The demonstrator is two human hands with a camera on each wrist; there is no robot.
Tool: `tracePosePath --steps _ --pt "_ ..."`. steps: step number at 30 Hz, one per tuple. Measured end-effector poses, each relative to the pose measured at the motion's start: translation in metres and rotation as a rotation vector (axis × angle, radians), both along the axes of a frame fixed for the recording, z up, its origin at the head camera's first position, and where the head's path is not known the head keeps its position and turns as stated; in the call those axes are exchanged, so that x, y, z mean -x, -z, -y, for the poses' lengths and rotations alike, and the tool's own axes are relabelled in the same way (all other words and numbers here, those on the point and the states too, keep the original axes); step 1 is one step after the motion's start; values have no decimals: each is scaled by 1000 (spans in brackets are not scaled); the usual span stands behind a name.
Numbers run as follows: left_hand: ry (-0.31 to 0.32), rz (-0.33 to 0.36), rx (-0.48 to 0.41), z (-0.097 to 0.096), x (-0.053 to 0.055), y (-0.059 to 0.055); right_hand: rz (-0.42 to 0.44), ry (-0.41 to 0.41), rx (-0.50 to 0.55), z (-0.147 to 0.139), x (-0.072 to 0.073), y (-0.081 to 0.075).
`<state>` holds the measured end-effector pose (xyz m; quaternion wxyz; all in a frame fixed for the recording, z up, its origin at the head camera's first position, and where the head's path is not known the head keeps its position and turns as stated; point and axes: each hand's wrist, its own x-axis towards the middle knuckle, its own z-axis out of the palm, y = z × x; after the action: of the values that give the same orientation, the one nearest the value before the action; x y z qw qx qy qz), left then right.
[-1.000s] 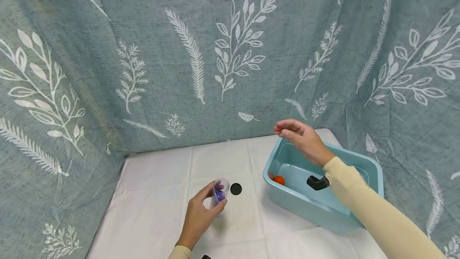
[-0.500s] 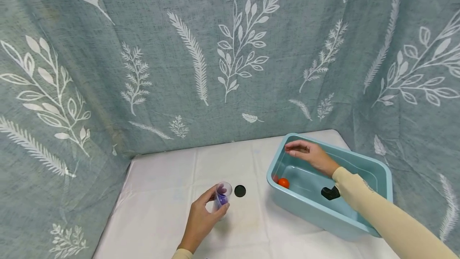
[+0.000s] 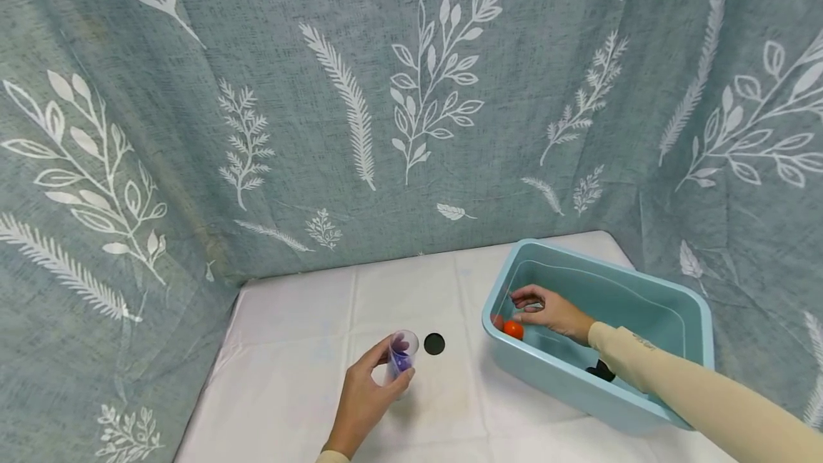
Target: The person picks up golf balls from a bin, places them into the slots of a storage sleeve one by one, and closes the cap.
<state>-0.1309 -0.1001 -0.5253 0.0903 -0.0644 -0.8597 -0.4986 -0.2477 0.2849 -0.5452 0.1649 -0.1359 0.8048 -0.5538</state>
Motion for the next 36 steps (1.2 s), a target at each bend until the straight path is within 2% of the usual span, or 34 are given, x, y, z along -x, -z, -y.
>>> tracePosePath --steps 5,12,22,27,31,34,36 --pt "-3 -2 -4 1 -1 0 -78 -12 -69 4 -1 14" --pt "-12 6 -13 4 -3 2 -212 -87 -145 9 -4 32" --pt "-18 12 -15 9 -3 2 -299 -115 -230 13 -2 35" --pt "-12 -4 -2 8 -2 3 -283 -119 -254 8 1 30" --pt "-8 7 -21 9 -2 2 -212 -108 -248 6 4 23" --pt "-5 7 -27 9 -2 2 -161 -100 -194 5 5 15" --pt "-3 -1 -19 8 -2 2 -162 -95 -167 3 5 10"
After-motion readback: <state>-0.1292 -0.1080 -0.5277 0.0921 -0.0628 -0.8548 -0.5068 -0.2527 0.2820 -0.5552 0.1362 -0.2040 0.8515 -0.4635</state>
